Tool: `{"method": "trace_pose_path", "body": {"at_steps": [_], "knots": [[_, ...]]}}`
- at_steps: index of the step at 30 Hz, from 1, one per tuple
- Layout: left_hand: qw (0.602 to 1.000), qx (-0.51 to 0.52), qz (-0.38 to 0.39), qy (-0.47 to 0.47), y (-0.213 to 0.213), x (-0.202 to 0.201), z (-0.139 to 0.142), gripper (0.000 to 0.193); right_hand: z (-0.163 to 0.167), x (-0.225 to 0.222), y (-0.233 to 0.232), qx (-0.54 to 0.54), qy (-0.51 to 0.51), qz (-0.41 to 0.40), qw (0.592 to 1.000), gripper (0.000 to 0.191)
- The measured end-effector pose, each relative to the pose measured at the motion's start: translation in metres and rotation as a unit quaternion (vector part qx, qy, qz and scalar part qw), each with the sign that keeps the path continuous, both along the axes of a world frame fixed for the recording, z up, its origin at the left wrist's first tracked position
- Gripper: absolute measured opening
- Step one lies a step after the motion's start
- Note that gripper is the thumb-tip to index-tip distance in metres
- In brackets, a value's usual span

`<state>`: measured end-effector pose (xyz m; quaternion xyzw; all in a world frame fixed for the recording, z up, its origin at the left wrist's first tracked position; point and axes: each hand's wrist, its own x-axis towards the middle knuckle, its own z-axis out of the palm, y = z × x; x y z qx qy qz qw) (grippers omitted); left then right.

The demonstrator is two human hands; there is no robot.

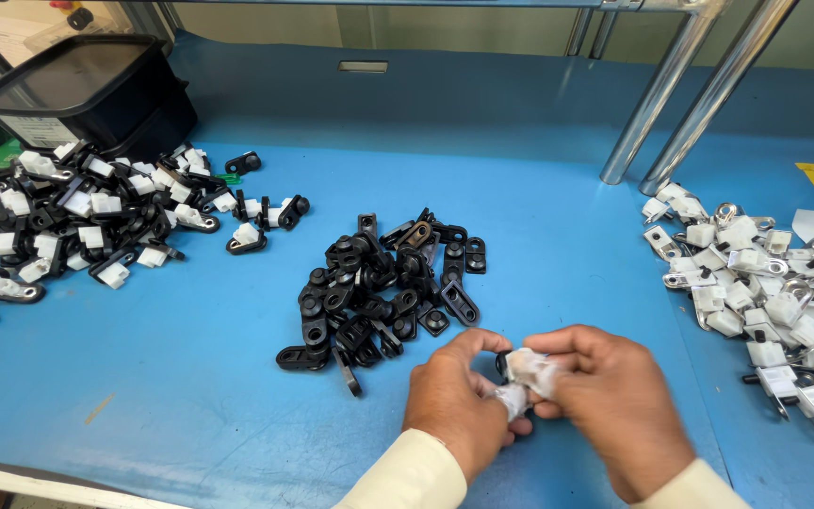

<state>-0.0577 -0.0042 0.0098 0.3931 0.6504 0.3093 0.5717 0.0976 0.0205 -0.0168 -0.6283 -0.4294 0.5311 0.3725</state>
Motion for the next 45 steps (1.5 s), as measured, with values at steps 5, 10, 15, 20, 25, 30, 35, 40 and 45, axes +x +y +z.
{"method": "trace_pose_path", "body": {"at_steps": [5,10,15,20,25,30,35,40,45], "knots": [[0.982,-0.045,0.063,-0.170,0.005,-0.011,-0.009,0.046,-0.002,0.023,-0.001,-0.139,0.075,-0.060,0.986,0.030],[0.974,-0.021,0.005,-0.225,0.002,-0.009,-0.018,0.049,-0.024,0.031,-0.001,-0.186,0.122,0.018,0.975,0.036],[0.973,-0.018,-0.050,-0.227,-0.002,-0.012,-0.017,0.049,-0.031,0.037,0.002,-0.219,0.152,0.013,0.964,0.025],[0.989,-0.028,-0.031,-0.144,-0.006,-0.011,-0.005,0.050,-0.031,0.029,-0.006,-0.181,0.170,-0.005,0.969,0.024],[1.000,-0.002,-0.012,-0.002,-0.013,-0.008,0.006,0.044,-0.035,0.002,-0.022,-0.075,0.107,-0.037,0.991,0.024],[0.999,0.028,0.004,-0.019,-0.013,-0.010,0.006,0.038,-0.038,-0.007,-0.052,0.246,-0.290,0.025,0.924,0.042],[0.997,-0.008,0.033,-0.071,-0.010,-0.015,0.004,0.052,-0.035,0.009,-0.041,0.045,-0.057,-0.006,0.997,0.025],[0.997,0.005,0.001,-0.073,-0.009,-0.017,0.008,0.049,-0.040,0.008,-0.033,-0.129,0.187,-0.043,0.973,0.030],[0.999,0.034,-0.026,-0.024,-0.013,-0.018,0.015,0.050,-0.041,0.008,-0.028,-0.170,0.209,-0.069,0.960,0.024]]}}
